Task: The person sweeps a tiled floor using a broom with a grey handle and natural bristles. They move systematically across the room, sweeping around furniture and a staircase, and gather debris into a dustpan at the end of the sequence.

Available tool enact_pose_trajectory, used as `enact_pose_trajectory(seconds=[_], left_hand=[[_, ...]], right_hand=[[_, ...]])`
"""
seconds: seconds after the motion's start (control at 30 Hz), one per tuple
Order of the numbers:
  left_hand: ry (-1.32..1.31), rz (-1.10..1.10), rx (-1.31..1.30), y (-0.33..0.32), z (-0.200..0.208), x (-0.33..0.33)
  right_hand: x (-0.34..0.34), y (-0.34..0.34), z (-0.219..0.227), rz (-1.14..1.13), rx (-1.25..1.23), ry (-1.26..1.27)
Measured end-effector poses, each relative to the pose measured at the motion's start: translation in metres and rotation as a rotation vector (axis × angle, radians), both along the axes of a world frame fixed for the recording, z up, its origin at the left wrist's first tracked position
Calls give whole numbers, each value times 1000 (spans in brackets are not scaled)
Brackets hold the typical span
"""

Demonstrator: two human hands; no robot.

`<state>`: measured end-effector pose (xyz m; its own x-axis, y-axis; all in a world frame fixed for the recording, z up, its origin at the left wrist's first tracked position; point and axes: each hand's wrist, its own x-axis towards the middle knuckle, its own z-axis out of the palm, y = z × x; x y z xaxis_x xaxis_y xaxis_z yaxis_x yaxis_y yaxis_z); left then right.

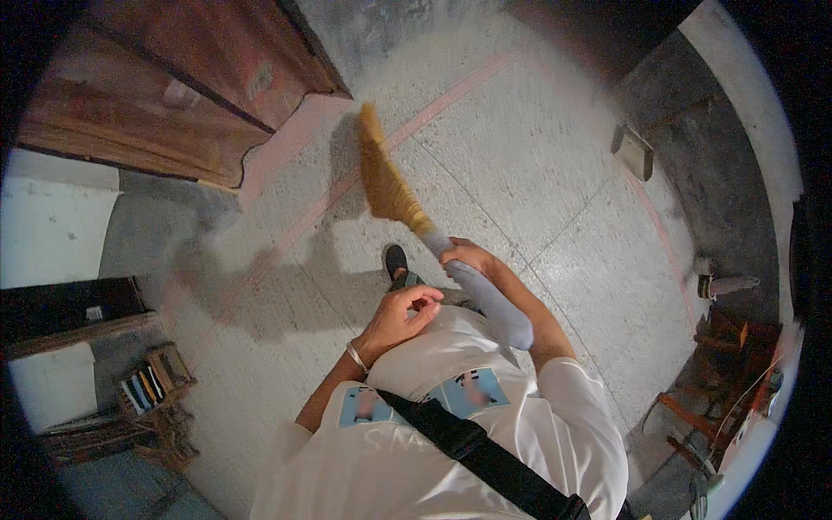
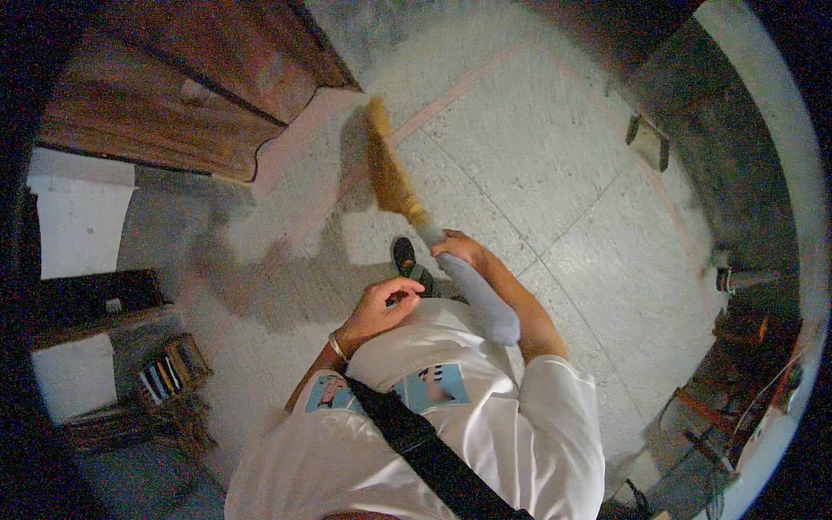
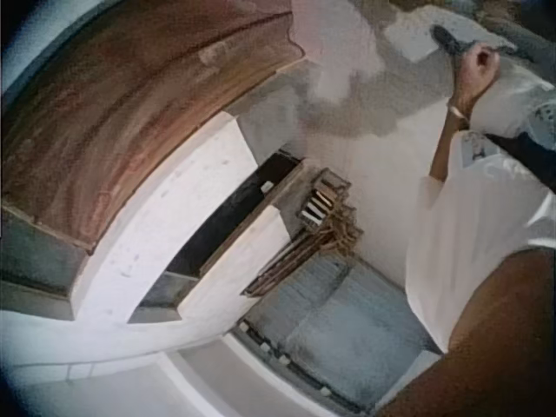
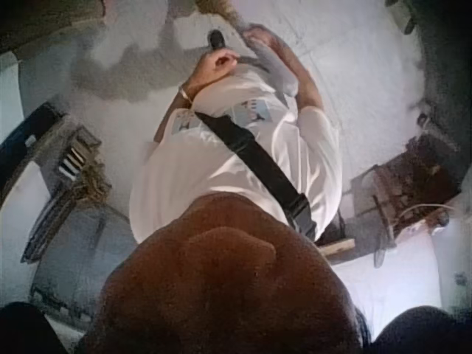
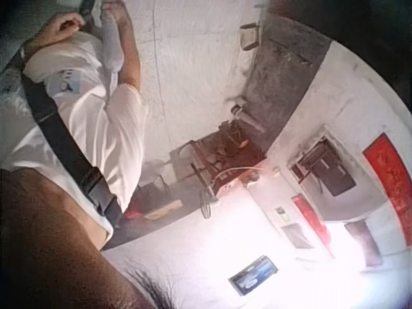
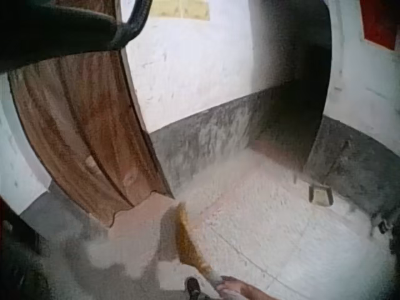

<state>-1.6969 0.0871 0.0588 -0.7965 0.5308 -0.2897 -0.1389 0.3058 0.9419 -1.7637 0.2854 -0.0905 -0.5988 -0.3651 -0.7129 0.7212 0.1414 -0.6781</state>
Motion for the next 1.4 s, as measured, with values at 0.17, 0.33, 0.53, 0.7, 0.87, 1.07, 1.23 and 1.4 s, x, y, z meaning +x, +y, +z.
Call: enact_pose_trajectory(seconds=[0.17, 0.33, 0.53, 0.7, 0.87, 1.07, 1.23, 1.4], left_hand=[[-4, -39, -56, -51, 17, -62], [-18, -25, -44, -101, 3, -99], [-23, -13, 10, -124, -6, -130], [-33, 0, 24, -130, -20, -149], [-58, -36, -3, -124, -17, -170], [-38, 50, -38, -114, -4, -204], [-29, 126, -34, -94, -5, -231], [22, 136, 21, -66, -11, -263]], right_hand=[[-83, -72, -64, 216, -40, 74], [-95, -63, -50, 234, 21, 124], [-75, -23, -50, -181, 55, -128], [-106, -43, -11, -180, -22, -55], [-161, -89, -79, -9, -99, 27], [-221, -90, -101, 101, -307, 70], [-228, -27, -82, -180, -345, -308], [-239, 8, -57, -267, -403, -263]])
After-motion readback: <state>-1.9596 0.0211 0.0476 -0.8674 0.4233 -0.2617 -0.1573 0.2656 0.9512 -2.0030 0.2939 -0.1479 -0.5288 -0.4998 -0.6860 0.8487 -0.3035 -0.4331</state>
